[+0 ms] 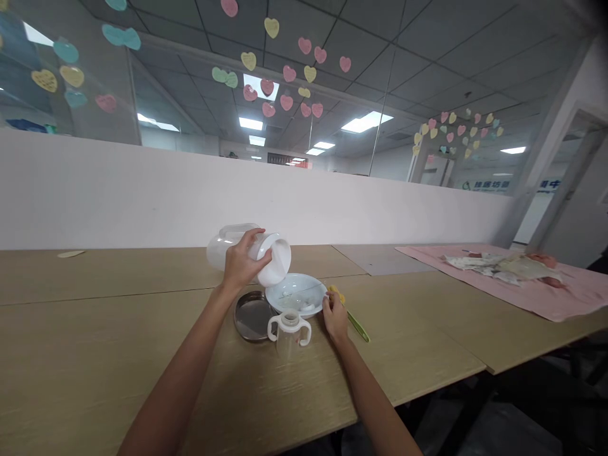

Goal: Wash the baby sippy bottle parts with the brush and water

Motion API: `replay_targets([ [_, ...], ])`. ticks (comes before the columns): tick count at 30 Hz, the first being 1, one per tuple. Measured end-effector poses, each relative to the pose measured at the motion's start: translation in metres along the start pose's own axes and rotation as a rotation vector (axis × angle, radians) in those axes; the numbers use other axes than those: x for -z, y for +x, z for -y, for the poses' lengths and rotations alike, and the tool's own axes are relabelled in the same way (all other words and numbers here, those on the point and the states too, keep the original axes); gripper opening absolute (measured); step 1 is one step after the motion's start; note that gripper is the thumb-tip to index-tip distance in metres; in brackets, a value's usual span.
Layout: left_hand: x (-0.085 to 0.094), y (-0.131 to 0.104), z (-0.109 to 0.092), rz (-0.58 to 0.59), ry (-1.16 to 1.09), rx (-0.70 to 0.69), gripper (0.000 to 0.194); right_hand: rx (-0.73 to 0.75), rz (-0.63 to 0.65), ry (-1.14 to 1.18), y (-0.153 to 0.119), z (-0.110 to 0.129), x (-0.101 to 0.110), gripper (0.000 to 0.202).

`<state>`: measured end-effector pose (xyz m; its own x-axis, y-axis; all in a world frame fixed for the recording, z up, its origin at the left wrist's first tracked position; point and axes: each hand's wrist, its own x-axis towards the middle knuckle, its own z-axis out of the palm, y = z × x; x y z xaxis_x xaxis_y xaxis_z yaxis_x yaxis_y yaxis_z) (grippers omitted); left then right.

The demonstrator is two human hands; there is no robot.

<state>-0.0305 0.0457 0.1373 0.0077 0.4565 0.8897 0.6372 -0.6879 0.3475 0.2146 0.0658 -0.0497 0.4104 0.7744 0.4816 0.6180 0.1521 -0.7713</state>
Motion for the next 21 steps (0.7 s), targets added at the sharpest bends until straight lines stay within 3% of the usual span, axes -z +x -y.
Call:
replay_targets([
  [15, 0.000, 0.001, 0.003, 0.025, 0.013, 0.027, 0.055, 0.023, -0.022, -0.005, 0.001, -0.003, -0.002, 0.052],
  [21, 0.005, 0.005, 0.015, -0.100, -0.015, 0.080, 0.059, 0.029, -0.014, -0.012, 0.002, -0.004, -0.002, 0.052],
])
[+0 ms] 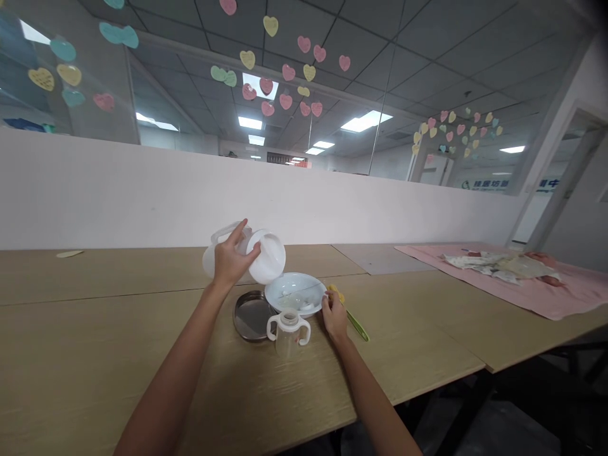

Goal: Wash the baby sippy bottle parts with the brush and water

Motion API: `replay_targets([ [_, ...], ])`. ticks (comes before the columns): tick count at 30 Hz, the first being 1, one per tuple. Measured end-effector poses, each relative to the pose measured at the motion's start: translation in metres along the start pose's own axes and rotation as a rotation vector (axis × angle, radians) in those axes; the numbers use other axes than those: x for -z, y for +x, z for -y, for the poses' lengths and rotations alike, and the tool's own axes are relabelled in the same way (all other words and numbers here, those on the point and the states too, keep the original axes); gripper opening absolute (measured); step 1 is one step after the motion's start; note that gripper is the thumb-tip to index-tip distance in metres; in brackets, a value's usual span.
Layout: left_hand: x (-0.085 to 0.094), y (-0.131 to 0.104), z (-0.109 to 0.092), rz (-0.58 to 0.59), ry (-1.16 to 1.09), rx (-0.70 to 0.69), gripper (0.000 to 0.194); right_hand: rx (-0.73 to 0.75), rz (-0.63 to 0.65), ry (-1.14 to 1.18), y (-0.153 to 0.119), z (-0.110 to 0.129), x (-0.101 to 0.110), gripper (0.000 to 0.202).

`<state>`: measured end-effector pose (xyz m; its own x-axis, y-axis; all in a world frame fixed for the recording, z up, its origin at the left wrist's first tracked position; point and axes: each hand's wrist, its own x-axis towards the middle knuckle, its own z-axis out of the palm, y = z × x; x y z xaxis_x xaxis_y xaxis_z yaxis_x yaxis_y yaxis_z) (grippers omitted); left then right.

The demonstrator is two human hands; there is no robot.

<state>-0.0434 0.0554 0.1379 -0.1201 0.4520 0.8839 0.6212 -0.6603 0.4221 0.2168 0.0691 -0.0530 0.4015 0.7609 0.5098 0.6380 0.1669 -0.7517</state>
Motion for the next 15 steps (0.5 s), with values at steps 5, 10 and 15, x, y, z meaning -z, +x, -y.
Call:
replay_targets([
  [5, 0.020, 0.014, -0.001, -0.117, -0.125, 0.129, 0.058, 0.002, -0.004, 0.005, 0.000, 0.000, 0.000, 0.051],
  [10, 0.043, 0.019, -0.025, -0.045, -0.101, 0.143, 0.057, -0.003, 0.000, 0.001, 0.001, 0.000, 0.001, 0.052],
  [15, 0.048, 0.010, -0.057, 0.151, 0.014, 0.008, 0.058, 0.000, 0.005, 0.001, 0.001, 0.002, 0.002, 0.050],
])
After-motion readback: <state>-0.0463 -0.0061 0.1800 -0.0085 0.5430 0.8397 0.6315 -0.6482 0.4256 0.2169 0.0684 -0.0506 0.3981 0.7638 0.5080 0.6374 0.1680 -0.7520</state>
